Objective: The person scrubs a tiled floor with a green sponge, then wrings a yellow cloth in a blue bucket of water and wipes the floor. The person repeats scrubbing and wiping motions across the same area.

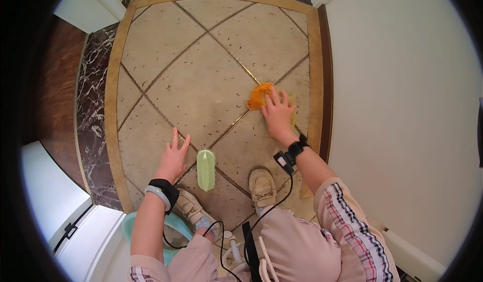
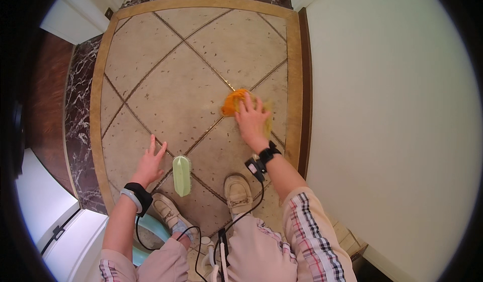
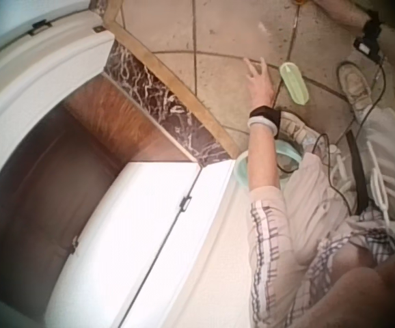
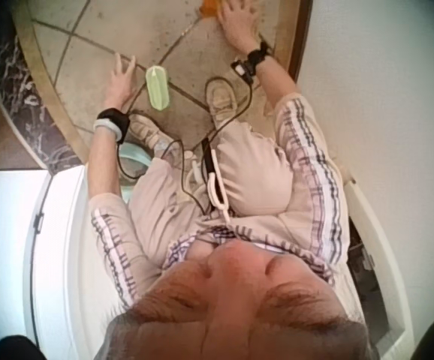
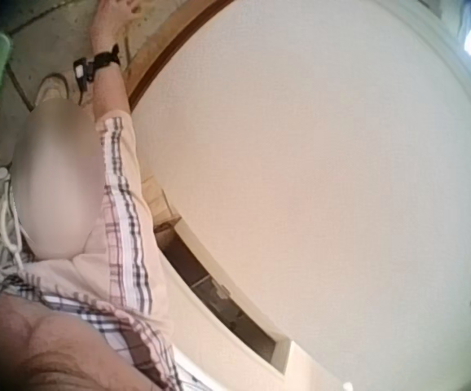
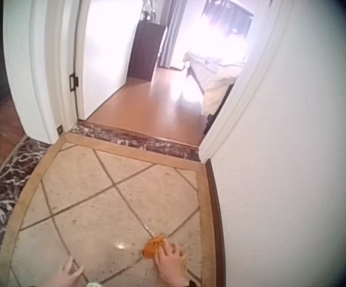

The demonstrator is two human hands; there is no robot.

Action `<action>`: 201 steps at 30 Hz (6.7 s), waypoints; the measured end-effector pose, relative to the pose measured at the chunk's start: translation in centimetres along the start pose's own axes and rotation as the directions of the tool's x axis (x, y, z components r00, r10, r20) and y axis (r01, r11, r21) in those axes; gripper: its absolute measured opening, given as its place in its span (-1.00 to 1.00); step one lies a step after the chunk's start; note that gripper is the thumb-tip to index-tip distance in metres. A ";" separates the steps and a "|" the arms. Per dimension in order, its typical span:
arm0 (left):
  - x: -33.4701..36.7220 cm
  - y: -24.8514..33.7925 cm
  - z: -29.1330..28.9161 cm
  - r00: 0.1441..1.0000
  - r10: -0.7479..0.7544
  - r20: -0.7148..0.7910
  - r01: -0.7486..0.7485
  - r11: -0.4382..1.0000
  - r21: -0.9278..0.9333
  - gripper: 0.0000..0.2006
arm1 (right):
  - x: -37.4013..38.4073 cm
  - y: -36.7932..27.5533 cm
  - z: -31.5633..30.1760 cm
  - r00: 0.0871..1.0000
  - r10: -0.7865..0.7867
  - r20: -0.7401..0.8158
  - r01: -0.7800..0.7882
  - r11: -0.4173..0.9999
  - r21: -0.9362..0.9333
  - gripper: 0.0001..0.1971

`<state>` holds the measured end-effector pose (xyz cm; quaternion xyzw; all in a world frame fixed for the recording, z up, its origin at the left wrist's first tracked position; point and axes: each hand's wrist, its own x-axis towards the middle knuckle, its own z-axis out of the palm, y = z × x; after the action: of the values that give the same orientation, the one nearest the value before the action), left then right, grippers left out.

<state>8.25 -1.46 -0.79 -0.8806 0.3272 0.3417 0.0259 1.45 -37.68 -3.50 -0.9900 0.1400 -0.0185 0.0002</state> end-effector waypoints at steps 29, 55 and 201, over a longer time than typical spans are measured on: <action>0.5 0.2 -0.2 1.000 0.006 0.005 -0.006 1.000 -0.014 0.03 | -17.7 1.9 -5.5 0.644 -0.229 0.730 -0.020 0.949 0.315 -0.55; -7.8 2.8 -1.3 0.891 -0.452 0.043 -0.089 -0.266 -0.960 -0.06 | -7.3 -21.9 -8.1 0.791 -0.598 0.129 0.157 0.403 0.902 -0.22; -2.2 2.1 2.5 0.968 0.246 0.048 -0.248 0.914 0.320 -0.01 | -6.7 -12.2 -4.0 0.758 -0.232 0.610 0.079 0.960 0.267 -0.21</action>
<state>4.33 -1.24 -0.93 -0.8148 0.4872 0.2870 0.1278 -1.71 -24.09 0.31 -0.9393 0.0456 0.3013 0.1580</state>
